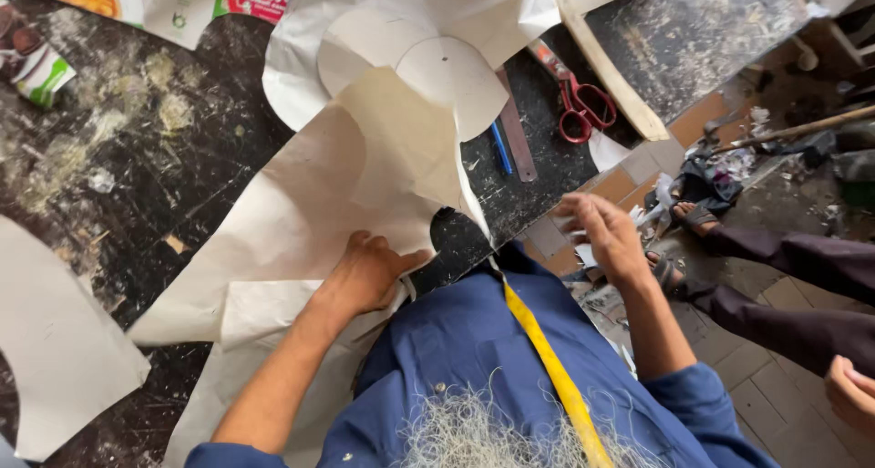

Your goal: The person traces a curved pattern onto paper using a pen, then uses a wooden ruler to draw straight lines and mark measurements. They cut the paper along the traced lines with scissors and continue marking additional lines on the cut piece.

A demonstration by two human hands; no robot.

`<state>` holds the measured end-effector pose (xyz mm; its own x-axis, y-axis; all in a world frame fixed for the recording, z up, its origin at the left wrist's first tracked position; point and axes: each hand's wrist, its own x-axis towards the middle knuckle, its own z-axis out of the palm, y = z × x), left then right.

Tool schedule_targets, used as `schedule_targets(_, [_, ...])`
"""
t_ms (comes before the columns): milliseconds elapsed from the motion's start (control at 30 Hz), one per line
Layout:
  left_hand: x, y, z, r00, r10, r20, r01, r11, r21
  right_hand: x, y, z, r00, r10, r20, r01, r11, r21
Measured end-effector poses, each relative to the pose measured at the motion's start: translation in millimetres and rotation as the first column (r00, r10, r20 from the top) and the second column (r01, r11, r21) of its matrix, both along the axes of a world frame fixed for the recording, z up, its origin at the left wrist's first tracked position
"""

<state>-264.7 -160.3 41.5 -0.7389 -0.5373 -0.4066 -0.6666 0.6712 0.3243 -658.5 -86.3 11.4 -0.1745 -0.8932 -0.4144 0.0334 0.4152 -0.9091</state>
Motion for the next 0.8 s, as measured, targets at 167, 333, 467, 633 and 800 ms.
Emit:
schedule_targets(167, [-2, 12, 17, 0.995, 0.082, 0.052, -0.083, 0.996, 0.021, 44, 22, 21, 0.992, -0.081, -0.098, 0.070, 0.992, -0.109])
schedule_targets(333, [-2, 22, 21, 0.987, -0.076, 0.144, 0.082, 0.996, -0.033, 69, 22, 57, 0.759, 0.101, -0.643, -0.276, 0.945, -0.177])
schedule_targets(467, [-12, 2, 21, 0.992, -0.041, 0.119, -0.002, 0.940, 0.342, 79, 14, 63, 0.553, 0.111, -0.826, -0.451, 0.873, -0.184])
schedule_targets(633, [-37, -6, 8, 0.934, 0.234, -0.271, -0.275, 0.953, -0.124, 75, -5, 50, 0.354, 0.281, -0.892, -0.518, 0.853, 0.064])
schedule_targets(800, [-54, 8, -9, 0.872, 0.254, -0.417, -0.396, 0.869, -0.298, 53, -39, 39, 0.237, 0.325, -0.916, -0.467, 0.865, 0.186])
